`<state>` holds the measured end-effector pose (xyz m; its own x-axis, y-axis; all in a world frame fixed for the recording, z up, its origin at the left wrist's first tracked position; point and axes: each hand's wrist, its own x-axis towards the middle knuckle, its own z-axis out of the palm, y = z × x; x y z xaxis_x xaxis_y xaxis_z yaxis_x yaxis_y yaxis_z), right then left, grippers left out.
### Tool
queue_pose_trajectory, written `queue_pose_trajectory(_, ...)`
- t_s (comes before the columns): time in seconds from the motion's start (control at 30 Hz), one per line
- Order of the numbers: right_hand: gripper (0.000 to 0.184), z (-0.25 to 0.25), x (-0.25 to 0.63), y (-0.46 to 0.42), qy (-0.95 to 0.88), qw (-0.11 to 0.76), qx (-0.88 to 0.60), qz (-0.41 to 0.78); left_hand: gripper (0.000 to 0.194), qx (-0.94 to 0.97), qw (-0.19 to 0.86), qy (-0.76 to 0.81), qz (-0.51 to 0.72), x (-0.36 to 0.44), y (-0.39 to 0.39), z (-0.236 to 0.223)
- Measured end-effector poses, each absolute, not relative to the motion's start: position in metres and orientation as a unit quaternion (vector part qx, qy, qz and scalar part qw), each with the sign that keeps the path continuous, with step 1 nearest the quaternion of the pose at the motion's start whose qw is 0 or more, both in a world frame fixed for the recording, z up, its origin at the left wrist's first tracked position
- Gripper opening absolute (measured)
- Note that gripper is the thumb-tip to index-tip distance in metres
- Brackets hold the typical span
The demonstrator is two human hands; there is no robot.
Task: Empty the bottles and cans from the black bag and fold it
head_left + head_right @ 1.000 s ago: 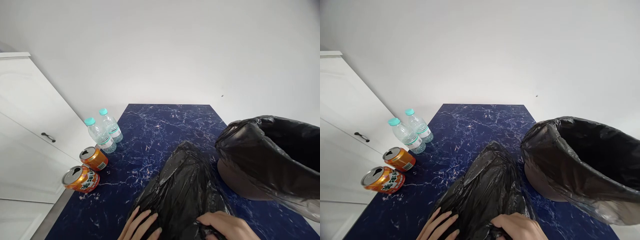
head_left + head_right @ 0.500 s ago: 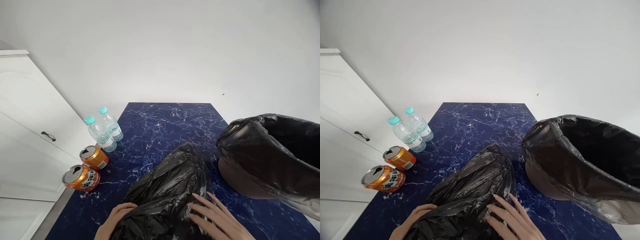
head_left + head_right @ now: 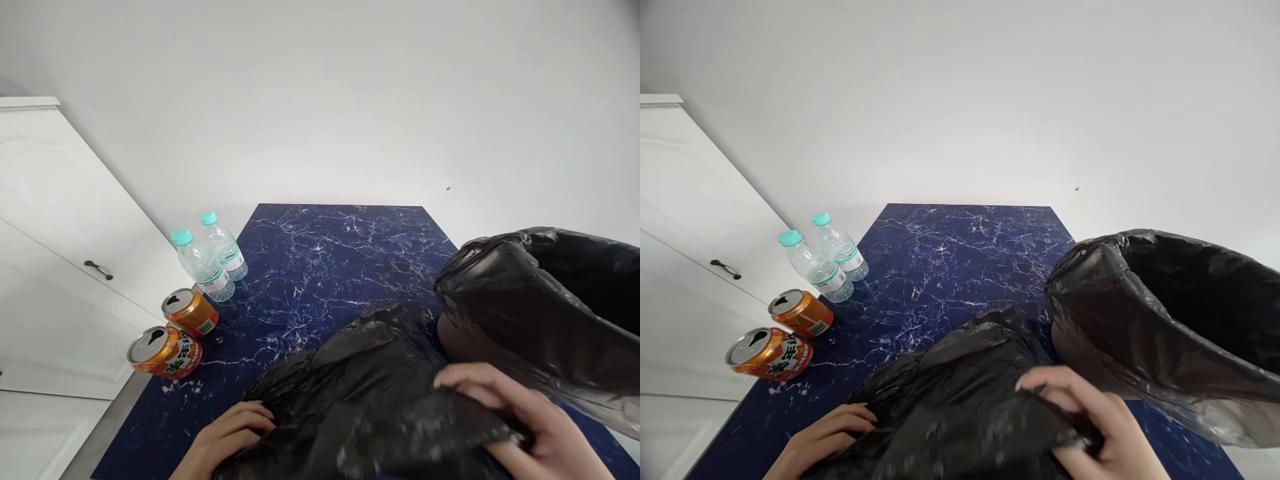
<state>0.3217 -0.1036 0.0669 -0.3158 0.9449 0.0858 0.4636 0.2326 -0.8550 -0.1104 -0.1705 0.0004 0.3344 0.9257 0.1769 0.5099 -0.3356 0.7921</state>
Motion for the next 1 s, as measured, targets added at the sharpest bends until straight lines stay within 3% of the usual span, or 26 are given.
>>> queue_pose_trajectory(0.23, 0.043, 0.056, 0.291, -0.065, -0.714, 0.252, -0.607, 0.241, 0.032, 0.646, 0.299, 0.643, 0.283, -0.104, -0.158, 0.005)
queue_pose_trajectory(0.4, 0.048, 0.079, 0.264, -0.082, -0.757, 0.365, -0.538, 0.061, 0.052, 0.667, 0.093, 0.662, 0.329, -0.092, -0.163, 0.003)
queue_pose_trajectory(0.5, 0.048, 0.09, 0.239, -0.107, -0.787, 0.405, -0.464, 0.027, 0.049, 0.719, -0.051, 0.611, 0.327, -0.075, -0.165, 0.019)
queue_pose_trajectory(0.63, 0.053, 0.064, 0.208, -0.112, -0.892, 0.317, -0.323, -0.007, 0.04, 0.834, -0.112, 0.477, 0.251, -0.044, -0.157, 0.036)
queue_pose_trajectory(0.8, 0.057, 0.004, 0.198, -0.077, -0.928, 0.181, -0.322, -0.045, 0.034, 0.855, -0.136, 0.475, 0.157, -0.031, -0.145, 0.016)
queue_pose_trajectory(1.0, 0.065, -0.027, 0.197, -0.036, -0.931, 0.134, -0.338, 0.023, 0.058, 0.835, -0.105, 0.522, 0.139, -0.05, -0.15, -0.015)
